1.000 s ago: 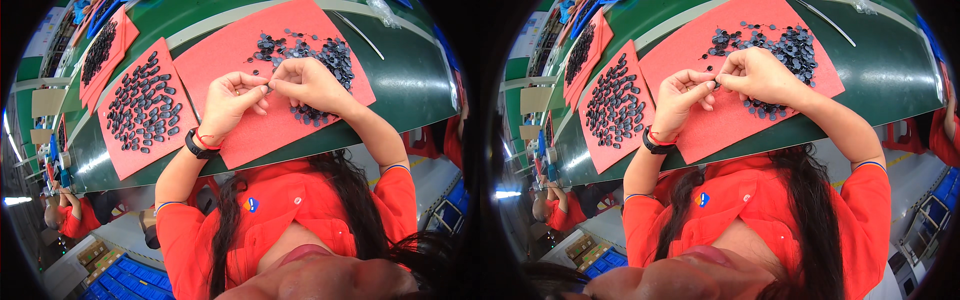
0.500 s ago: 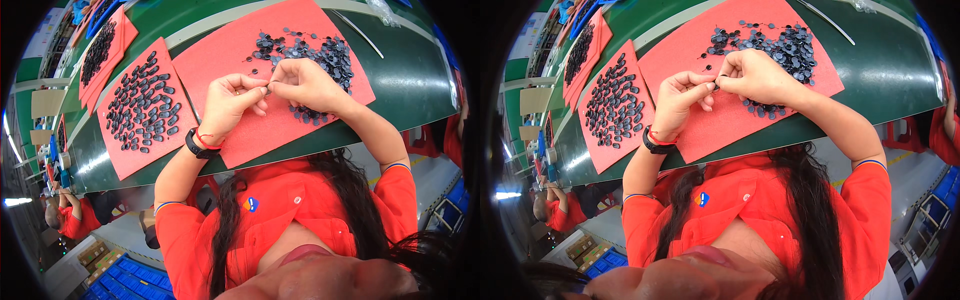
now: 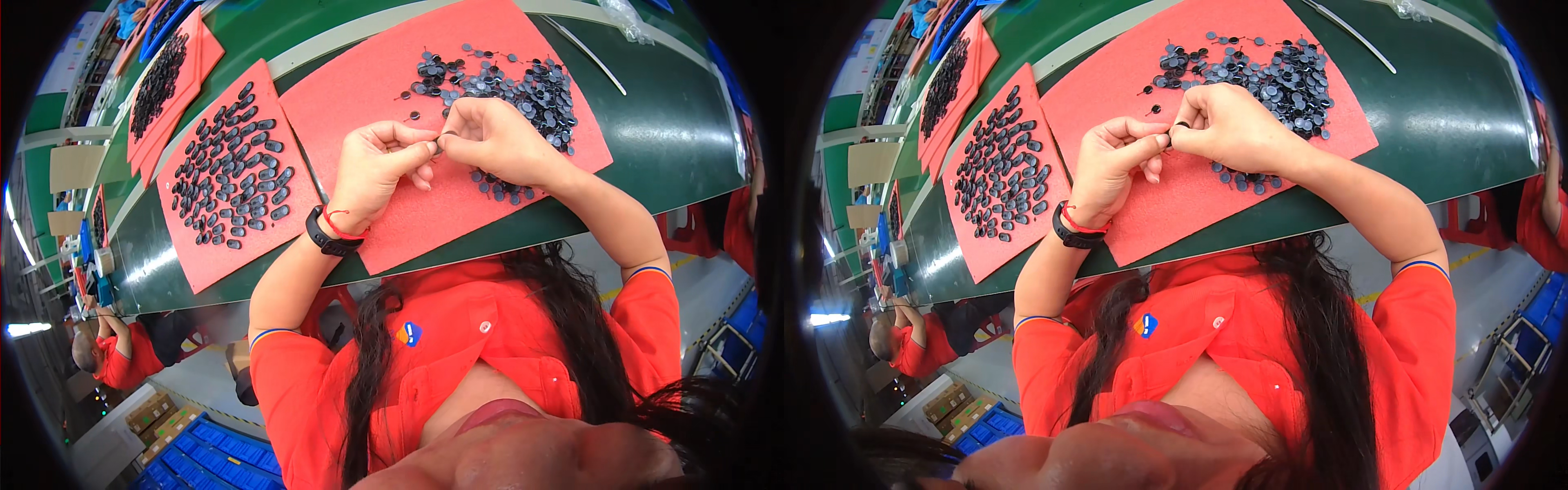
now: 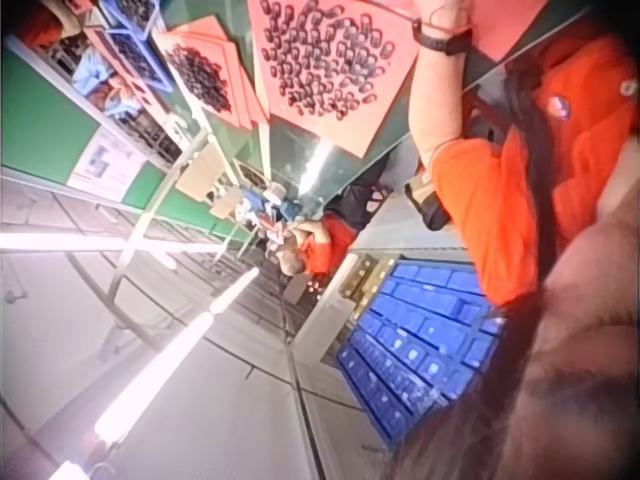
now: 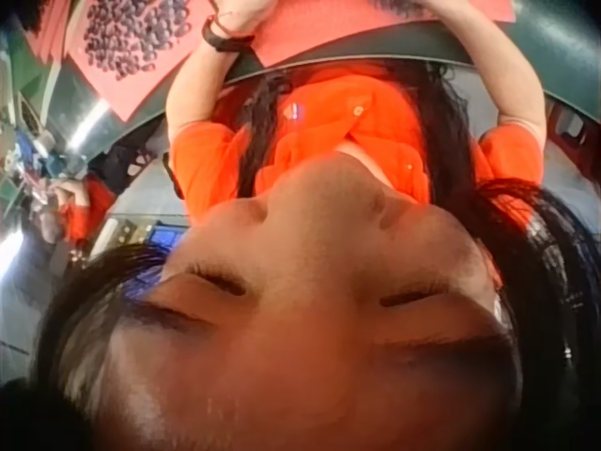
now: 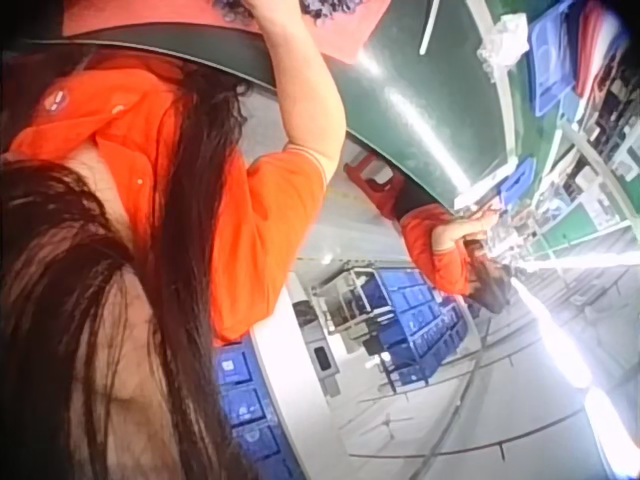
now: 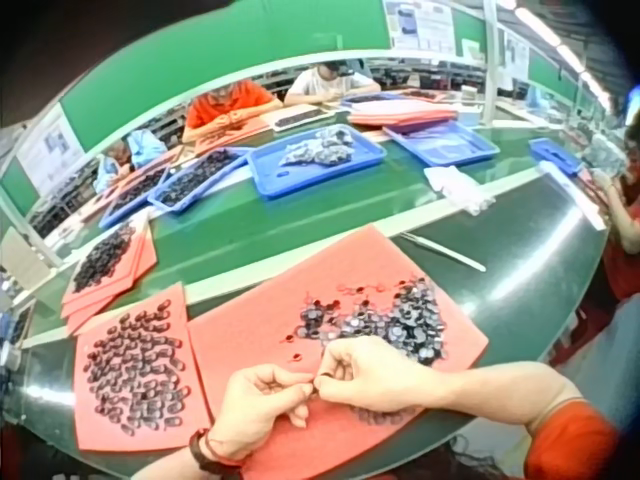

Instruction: The person assembles components by fitting small circular pieces into plastic parts by hand and placing the assembled items onto a pad.

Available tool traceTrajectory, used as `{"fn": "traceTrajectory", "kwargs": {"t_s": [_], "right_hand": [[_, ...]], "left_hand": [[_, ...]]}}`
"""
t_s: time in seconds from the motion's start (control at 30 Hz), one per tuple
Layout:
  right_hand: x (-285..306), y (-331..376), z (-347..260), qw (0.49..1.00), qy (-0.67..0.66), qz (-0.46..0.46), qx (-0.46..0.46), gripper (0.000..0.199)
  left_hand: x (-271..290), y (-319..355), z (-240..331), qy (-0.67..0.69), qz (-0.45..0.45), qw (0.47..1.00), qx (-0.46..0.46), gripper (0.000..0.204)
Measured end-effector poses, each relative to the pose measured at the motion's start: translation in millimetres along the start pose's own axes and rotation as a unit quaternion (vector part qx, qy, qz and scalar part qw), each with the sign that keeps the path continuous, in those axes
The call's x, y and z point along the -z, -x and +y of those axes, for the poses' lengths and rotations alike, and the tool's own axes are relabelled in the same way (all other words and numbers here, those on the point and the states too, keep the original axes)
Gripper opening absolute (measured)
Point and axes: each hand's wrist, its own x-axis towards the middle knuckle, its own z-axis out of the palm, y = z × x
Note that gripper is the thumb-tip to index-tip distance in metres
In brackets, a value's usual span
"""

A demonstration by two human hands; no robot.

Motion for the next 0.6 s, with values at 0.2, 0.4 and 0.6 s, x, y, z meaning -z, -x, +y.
{"fn": "traceTrajectory", "kwargs": {"t_s": [0.2, 0.4, 0.6], "right_hand": [[-2.0, 0.2, 3.8, 0.999, -0.035, 0.004, 0.007, 0.014], [7.6, -2.4, -3.7, 0.988, -0.143, -0.038, -0.040, 0.018], [2.6, -0.5, -4.0, 0.992, -0.125, -0.015, -0.010, 0.015]], "left_hand": [[1.3, -1.4, 0.0, -0.030, -0.007, 1.000, -0.004, 0.010], [3.5, -3.9, 7.7, 0.014, -0.008, 1.000, 0.018, 0.015], [1.4, -1.6, 7.2, -0.006, -0.001, 1.000, 0.012, 0.015]]}}
